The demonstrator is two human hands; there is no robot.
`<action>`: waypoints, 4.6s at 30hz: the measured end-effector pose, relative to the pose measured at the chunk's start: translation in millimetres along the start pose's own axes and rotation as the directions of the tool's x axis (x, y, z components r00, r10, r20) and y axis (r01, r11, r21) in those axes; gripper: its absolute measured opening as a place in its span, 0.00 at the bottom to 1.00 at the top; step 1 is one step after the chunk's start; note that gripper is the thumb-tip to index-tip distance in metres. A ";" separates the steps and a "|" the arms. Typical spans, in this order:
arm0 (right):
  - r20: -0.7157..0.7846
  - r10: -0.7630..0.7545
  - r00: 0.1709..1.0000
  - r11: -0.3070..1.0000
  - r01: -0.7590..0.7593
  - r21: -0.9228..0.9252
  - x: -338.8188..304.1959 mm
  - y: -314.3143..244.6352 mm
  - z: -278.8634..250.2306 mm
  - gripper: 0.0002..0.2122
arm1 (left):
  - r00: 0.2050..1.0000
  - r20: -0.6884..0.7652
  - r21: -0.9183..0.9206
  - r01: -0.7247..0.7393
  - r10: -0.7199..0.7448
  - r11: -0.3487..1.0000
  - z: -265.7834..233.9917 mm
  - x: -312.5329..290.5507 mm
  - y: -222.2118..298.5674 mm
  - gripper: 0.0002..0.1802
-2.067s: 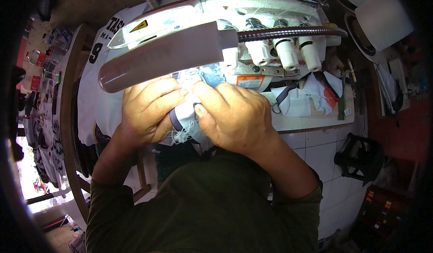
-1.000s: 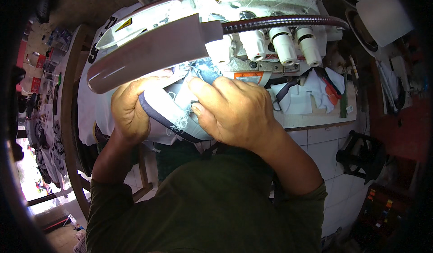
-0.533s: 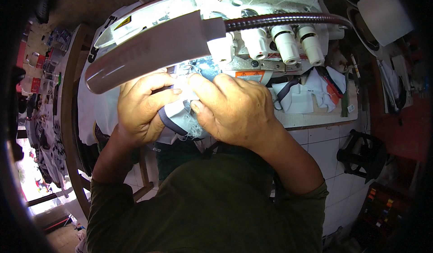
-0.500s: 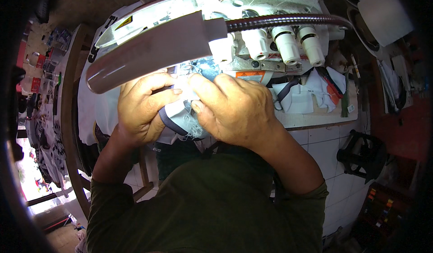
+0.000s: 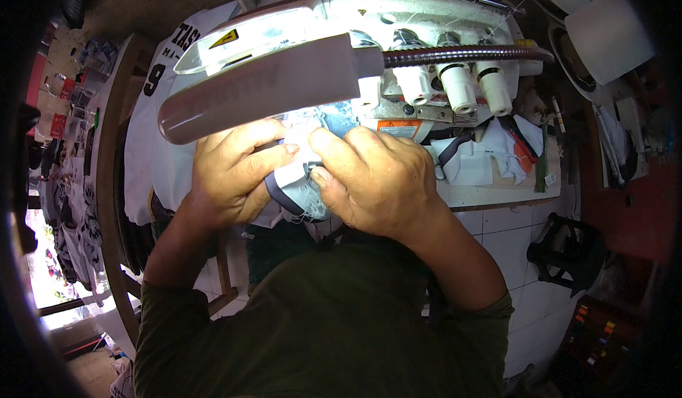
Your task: The person uses small scissors to trim excess fabric from a white jersey, repeatedly cutting small sections and inspecting the edges. The person then folds and aligns the trimmed fabric, preparing it for further handling.
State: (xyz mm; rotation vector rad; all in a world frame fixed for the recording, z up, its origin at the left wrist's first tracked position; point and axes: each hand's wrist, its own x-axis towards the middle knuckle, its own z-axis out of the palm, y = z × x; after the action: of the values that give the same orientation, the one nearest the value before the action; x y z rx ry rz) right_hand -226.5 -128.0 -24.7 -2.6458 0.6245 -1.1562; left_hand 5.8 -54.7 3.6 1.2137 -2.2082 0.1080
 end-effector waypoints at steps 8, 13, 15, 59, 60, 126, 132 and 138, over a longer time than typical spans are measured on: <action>0.012 0.035 0.999 0.999 -0.034 -0.034 0.8 1.9 3.5 0.15 | 0.999 0.016 0.015 0.034 -0.035 0.999 -0.3 1.7 0.9 0.15; -0.076 0.102 0.992 0.987 -0.091 0.134 -10.0 -1.3 9.8 0.15 | 0.999 0.021 0.042 0.039 -0.040 0.998 2.8 2.4 -0.9 0.15; -0.132 0.095 0.987 0.978 -0.068 0.195 -17.6 -10.2 14.6 0.16 | 0.999 0.016 0.041 0.040 -0.041 0.998 4.8 2.2 -4.2 0.15; 0.349 0.650 0.675 0.374 -0.684 0.626 -40.0 -67.6 29.2 0.09 | 0.966 -0.193 -0.254 0.119 -0.171 0.960 -0.1 -10.3 4.3 0.11; 0.340 0.666 0.664 0.352 -0.681 0.642 -38.9 -65.9 35.0 0.10 | 0.976 -0.174 -0.219 0.091 -0.131 0.972 -0.6 -9.4 4.1 0.12; 0.585 0.540 0.605 -0.528 -0.298 0.795 2.8 -58.2 -29.8 0.17 | 0.983 0.014 -0.226 0.180 -0.182 0.957 -7.8 10.9 4.3 0.18; 0.756 0.419 0.503 -0.425 -0.627 0.653 -23.0 -94.5 -11.0 0.09 | 0.981 -0.007 0.095 -0.193 0.194 0.977 -9.2 -6.2 16.0 0.19; 0.716 0.489 0.499 -0.225 -0.721 0.656 -41.1 -93.3 -1.5 0.08 | 0.985 -0.081 -0.038 -0.156 0.153 0.987 -1.6 -15.8 17.3 0.21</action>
State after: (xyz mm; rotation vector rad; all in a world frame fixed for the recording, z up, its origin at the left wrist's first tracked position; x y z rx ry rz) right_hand -224.3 -26.2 -19.8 -0.9083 0.6872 -0.5065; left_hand -0.8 -32.5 -0.1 0.9967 -2.2224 0.1657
